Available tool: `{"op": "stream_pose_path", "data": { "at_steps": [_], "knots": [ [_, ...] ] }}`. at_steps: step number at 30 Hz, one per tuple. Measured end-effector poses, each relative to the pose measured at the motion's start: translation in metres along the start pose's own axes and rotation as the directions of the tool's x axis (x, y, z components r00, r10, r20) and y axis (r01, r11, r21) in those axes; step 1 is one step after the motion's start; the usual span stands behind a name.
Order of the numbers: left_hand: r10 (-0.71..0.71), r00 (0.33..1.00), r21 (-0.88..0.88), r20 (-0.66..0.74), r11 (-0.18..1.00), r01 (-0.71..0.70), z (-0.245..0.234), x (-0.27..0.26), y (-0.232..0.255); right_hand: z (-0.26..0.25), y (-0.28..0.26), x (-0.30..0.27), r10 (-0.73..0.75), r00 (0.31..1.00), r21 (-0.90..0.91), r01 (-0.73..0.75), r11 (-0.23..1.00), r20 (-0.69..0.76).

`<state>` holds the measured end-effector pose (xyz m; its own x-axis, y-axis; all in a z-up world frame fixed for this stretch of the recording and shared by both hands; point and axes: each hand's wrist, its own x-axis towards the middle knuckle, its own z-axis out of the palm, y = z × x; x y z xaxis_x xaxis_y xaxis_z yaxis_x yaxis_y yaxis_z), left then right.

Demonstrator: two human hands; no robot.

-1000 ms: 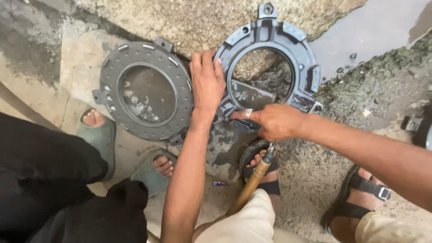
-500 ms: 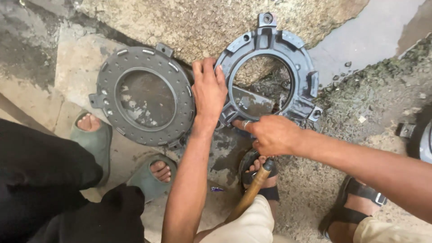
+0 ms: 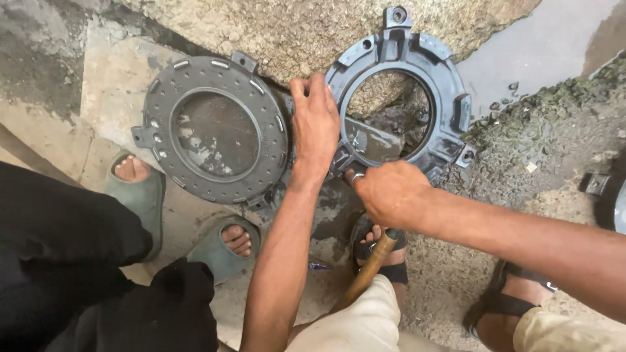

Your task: Cleaning and washing large circular mechanical housing parts and rings with water and hands.

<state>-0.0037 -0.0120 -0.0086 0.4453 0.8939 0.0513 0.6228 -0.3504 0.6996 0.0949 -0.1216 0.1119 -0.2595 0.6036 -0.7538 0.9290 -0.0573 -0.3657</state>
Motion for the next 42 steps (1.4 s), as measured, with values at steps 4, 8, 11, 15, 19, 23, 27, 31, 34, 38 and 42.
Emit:
{"op": "stream_pose_path", "data": {
  "at_steps": [4, 8, 11, 15, 19, 23, 27, 31, 34, 38, 42],
  "knots": [
    [0.028, 1.0, -0.003, 0.012, 1.0, -0.028, 0.009, 0.014, 0.004, 0.01, 0.007, 0.012, 0.081, 0.996, 0.027, -0.08, 0.996, -0.031],
    [0.005, 0.999, 0.039, 0.043, 0.999, -0.006, 0.0, 0.006, 0.003, 0.028, -0.002, 0.017, 0.047, 0.996, 0.016, -0.046, 0.999, -0.076],
    [-0.031, 0.996, 0.018, 0.078, 0.999, 0.03, 0.002, 0.01, 0.013, 0.023, 0.004, 0.006, 0.026, 0.998, 0.007, -0.025, 1.0, -0.051],
    [-0.043, 0.995, 0.039, 0.092, 0.998, 0.04, -0.002, 0.01, 0.016, 0.023, 0.0, 0.005, 0.07, 0.992, 0.013, -0.069, 0.998, -0.108],
    [-0.079, 0.987, 0.054, 0.138, 0.996, 0.072, -0.001, 0.001, 0.006, 0.027, -0.002, 0.014, 0.048, 0.996, 0.044, -0.044, 0.998, -0.076],
    [-0.001, 0.998, 0.004, 0.058, 1.0, 0.001, 0.003, 0.008, 0.013, 0.027, 0.019, 0.01, 0.045, 0.994, 0.04, -0.041, 0.998, -0.1],
    [-0.001, 0.998, 0.047, 0.058, 0.999, -0.002, -0.003, 0.004, 0.009, 0.033, 0.046, -0.001, 0.105, 0.958, 0.425, 0.02, 0.905, -0.268],
    [0.019, 0.999, 0.046, 0.041, 0.999, -0.021, 0.007, 0.005, 0.013, 0.1, 0.074, 0.008, 0.288, 0.957, 0.948, -0.054, 0.314, -0.041],
    [-0.054, 0.996, 0.071, 0.07, 0.996, 0.049, -0.006, 0.0, 0.007, 0.111, 0.051, 0.01, 0.244, 0.968, 0.927, 0.035, -0.374, 0.062],
    [-0.03, 0.997, 0.044, 0.067, 0.999, 0.027, 0.005, 0.004, 0.014, 0.088, 0.032, 0.005, 0.306, 0.952, 0.846, 0.172, -0.505, -0.011],
    [-0.011, 1.0, 0.087, 0.022, 0.996, 0.009, 0.007, 0.005, 0.007, 0.07, 0.018, 0.007, 0.332, 0.942, 0.805, 0.238, -0.543, -0.055]
  ]
}}
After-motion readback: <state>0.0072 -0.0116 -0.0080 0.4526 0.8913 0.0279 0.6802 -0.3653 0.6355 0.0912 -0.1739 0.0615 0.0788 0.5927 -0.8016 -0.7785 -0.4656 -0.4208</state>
